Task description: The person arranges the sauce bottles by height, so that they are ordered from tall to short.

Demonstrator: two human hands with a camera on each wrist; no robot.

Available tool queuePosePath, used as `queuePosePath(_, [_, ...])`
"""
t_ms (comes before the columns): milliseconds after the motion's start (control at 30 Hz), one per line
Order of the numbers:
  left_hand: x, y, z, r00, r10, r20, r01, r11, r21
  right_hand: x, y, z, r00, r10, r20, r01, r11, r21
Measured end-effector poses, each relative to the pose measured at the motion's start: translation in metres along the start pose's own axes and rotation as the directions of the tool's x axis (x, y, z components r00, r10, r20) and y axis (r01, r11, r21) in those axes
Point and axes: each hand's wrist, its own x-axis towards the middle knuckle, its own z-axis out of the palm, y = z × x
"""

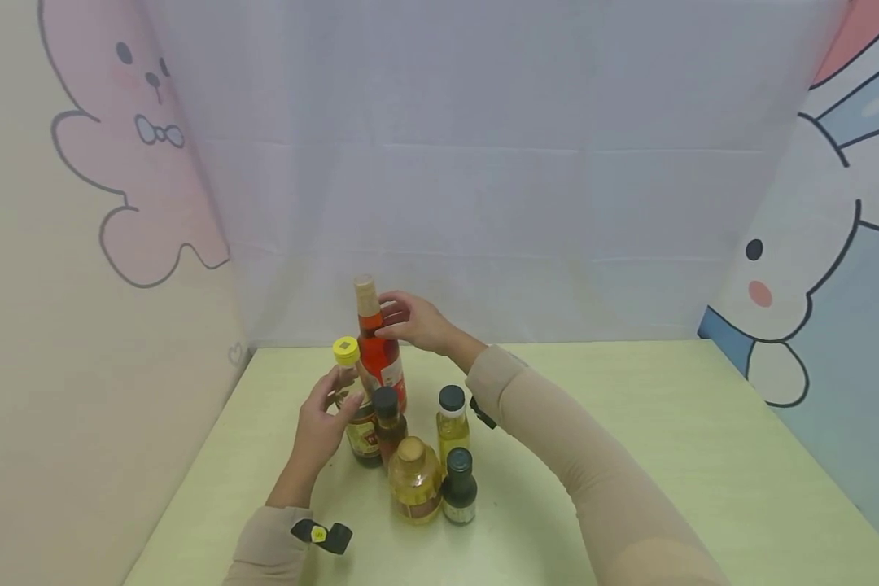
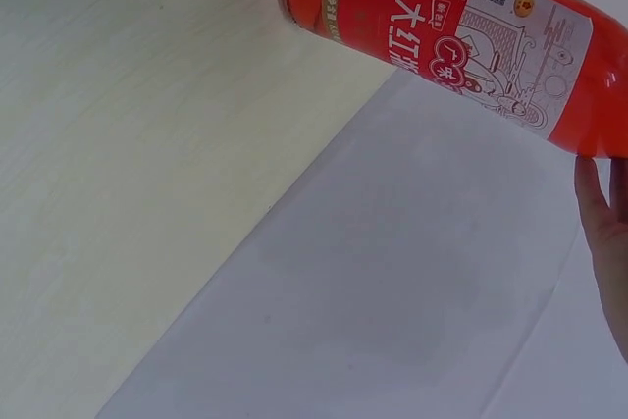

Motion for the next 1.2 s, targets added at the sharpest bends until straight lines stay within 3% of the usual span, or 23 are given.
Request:
queuePosePath(167, [0.001,-0.003,0.0,1.0,0.018,-0.012,-0.018,1.0,0.004,0.002,0.0,0.001,1.0,0.001,0.003,-0.001,1.0,-0.005])
queuePosePath(467, [-0.001,-0.001,0.0,1.0,-0.027,-0.008,0.027,0.999,0.018,0.006,0.003,0.003,1.0,-0.001,-0.003,0.001,1.0,-0.01])
queuePosePath(733, [-0.002,-0.004,0.0,1.0,-0.016,-0.01,0.016,1.0,0.02,0.024,0.032,0.006,1.0,-0.011,-0.02,0.011,1.0,-0.009])
queuePosePath(1200, [-0.001,-0.004,0.002,1.0,0.002,-0.012,-0.002,1.0,0.012,0.029,0.036,0.008,0.999,-0.018,-0.039,0.017,1.0,-0.026])
